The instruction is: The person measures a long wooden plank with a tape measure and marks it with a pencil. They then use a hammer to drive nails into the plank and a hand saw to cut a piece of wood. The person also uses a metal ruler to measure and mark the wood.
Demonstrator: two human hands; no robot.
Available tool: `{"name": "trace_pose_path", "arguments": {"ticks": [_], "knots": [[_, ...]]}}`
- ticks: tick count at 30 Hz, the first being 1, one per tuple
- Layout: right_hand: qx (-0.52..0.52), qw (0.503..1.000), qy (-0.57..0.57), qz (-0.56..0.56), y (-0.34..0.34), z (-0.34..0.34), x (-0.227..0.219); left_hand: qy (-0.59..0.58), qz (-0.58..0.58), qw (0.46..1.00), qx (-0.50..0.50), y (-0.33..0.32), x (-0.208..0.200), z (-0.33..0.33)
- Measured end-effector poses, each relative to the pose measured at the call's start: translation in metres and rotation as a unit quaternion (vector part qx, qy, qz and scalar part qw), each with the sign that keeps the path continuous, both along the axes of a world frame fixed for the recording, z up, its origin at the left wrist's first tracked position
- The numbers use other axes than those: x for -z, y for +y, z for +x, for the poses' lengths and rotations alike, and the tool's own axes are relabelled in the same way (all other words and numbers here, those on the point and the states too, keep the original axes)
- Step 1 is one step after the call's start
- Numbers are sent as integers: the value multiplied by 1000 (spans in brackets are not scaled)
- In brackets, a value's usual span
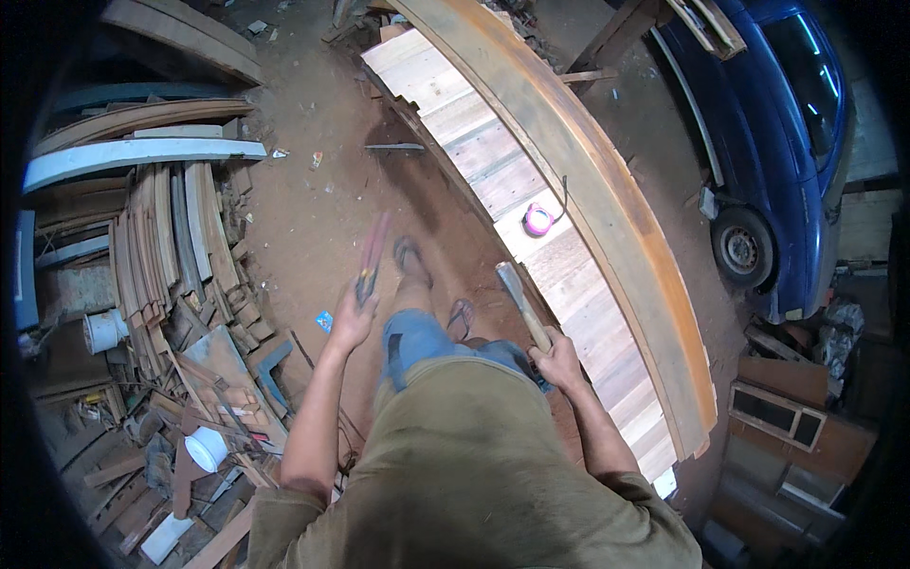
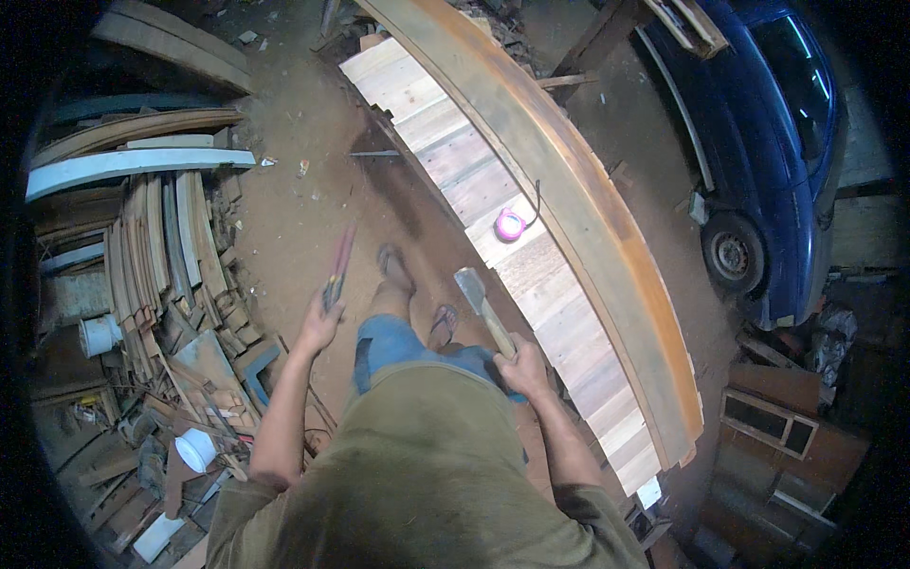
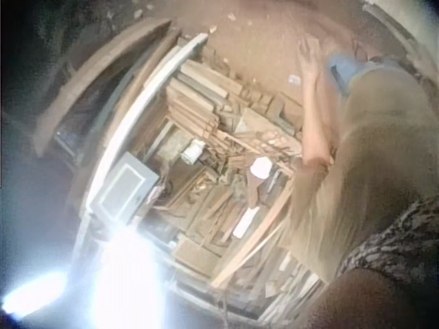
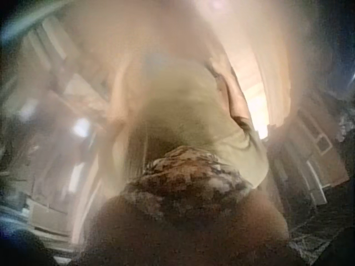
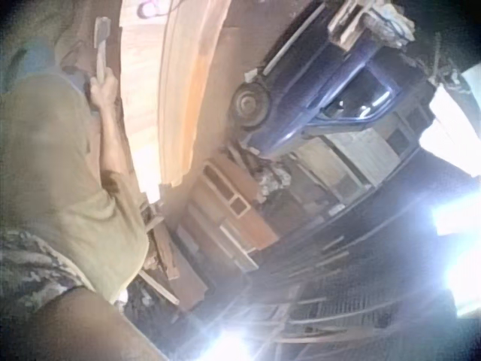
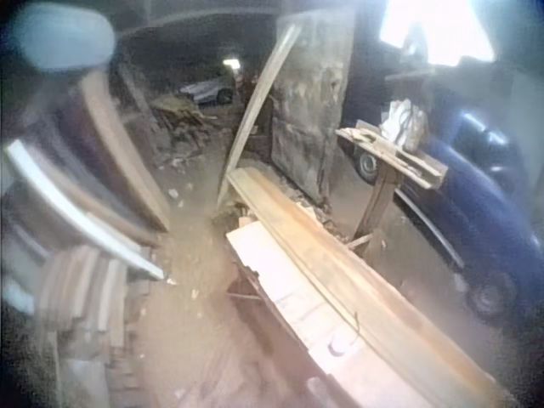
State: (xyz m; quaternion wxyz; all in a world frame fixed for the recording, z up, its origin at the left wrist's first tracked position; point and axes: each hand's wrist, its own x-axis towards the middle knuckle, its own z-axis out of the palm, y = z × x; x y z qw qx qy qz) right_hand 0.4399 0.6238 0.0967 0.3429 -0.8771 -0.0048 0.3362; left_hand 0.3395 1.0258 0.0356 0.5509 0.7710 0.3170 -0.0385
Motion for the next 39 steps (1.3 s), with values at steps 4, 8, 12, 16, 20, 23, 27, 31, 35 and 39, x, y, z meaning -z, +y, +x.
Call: {"name": "trace_pose_path", "arguments": {"ticks": [4,8,12,16,20,23,27,31,35,39], "knots": [[66,996,-46,29,10,29,10,-69,49,995,45,-4,41,121],[127,992,-10,18,39,82,-3,-52,65,996,17,-10,56,237],[190,982,17,-1,70,148,-6,-63,72,995,18,11,77,348],[207,978,35,-8,87,206,13,-80,98,992,13,39,89,431],[258,963,73,-9,120,260,7,-67,135,988,15,61,114,481],[284,955,91,8,138,288,9,-21,86,996,22,67,115,506],[253,967,27,-17,124,299,45,4,167,986,-4,55,137,524],[164,976,-25,-141,130,349,34,-26,163,986,11,50,150,526],[131,968,-55,-205,124,393,45,-34,151,987,48,48,140,532],[107,961,-126,-221,113,424,61,30,154,985,76,52,131,536]]}}
